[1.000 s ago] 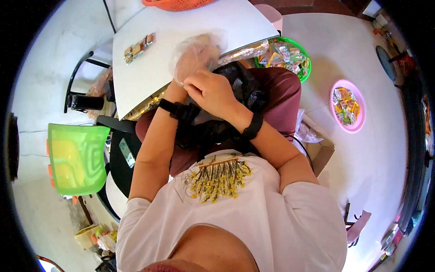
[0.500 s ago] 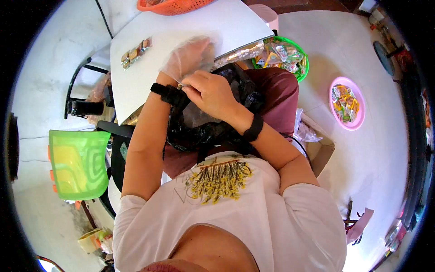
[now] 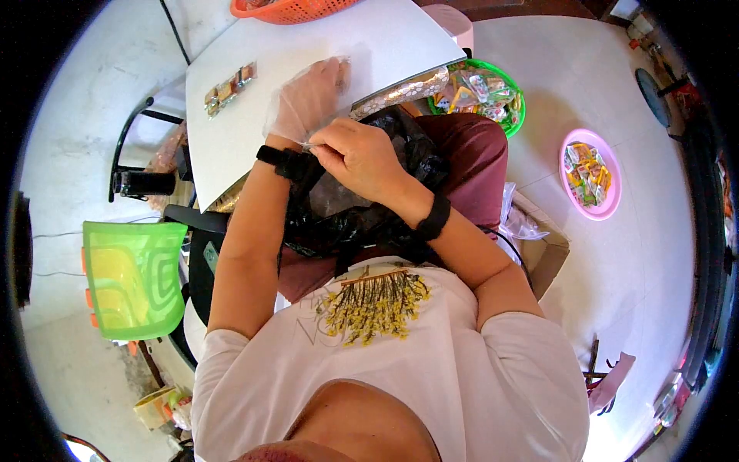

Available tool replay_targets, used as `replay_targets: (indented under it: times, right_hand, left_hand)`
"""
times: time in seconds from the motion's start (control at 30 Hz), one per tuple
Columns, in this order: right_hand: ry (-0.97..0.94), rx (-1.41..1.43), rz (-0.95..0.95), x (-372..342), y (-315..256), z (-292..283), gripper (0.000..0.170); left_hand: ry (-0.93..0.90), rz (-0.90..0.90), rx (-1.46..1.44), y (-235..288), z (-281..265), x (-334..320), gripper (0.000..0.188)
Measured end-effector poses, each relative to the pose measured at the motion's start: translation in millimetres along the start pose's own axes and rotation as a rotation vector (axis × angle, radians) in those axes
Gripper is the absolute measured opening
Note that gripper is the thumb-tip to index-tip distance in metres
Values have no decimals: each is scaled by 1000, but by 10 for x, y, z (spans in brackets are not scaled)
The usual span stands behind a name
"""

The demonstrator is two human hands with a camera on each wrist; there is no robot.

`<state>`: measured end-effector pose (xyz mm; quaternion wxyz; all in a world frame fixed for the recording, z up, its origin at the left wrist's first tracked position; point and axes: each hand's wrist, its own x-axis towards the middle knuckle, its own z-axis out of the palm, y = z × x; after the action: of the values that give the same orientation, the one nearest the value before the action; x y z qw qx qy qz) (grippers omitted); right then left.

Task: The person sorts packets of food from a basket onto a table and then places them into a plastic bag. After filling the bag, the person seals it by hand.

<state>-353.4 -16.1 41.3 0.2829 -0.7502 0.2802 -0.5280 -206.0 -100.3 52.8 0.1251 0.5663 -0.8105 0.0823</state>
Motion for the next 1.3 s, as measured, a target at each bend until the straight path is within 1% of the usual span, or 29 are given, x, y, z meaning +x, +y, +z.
replay_targets:
  times: [0.03, 0.13, 0.23, 0.33, 0.43, 0.53, 0.63, 0.73, 0.83, 0.93, 1.03, 1.13, 1.17, 1.27, 1.3]
  right_hand:
    - [5, -5, -7, 1, 1, -5, 9]
    - [16, -25, -10, -2, 25, -24, 9]
    - [17, -23, 10, -11, 49, -37, 8]
    - [35, 12, 22, -13, 56, -77, 7]
    - [39, -4, 32, -8, 74, -127, 7]
    - [20, -16, 32, -14, 81, -144, 7]
    - [11, -4, 39, -38, 59, -139, 6]
    - [-7, 0, 64, -46, 30, -145, 6]
    - [-5, 2, 57, -51, 54, -138, 6]
    - [2, 8, 73, -57, 87, -137, 6]
    - [-13, 34, 117, -48, 133, -134, 7]
    - [-33, 23, 151, -24, 144, -125, 8]
    - [-32, 21, 150, -13, 150, -111, 8]
    - [-28, -6, 111, 56, 186, -14, 7]
    - [-27, -17, 91, 78, 200, 29, 7]
  left_hand:
    - [55, 17, -5, 16, 14, -11, 27]
    - [225, 147, -79, -23, 153, -58, 34]
    - [112, 127, -63, -20, 177, -41, 32]
    - [8, 75, 84, 55, 104, 0, 42]
    - [7, 50, 135, 98, 87, 28, 40]
    - [167, 209, 119, 41, 219, -4, 34]
    - [77, 13, 117, 105, 260, 44, 29]
    - [42, -20, 181, 134, 284, 99, 27]
    - [88, -9, 109, -75, 701, 206, 26]
    - [39, -143, 80, 121, 407, 188, 25]
    - [129, -102, -47, 220, 229, 90, 26]
    - [243, 1, 74, 47, 392, 4, 18]
    - [167, -18, 23, -1, 389, -24, 18]
    - [162, 14, 17, -153, 291, -127, 20]
    - [38, -28, 16, -176, 218, -154, 23]
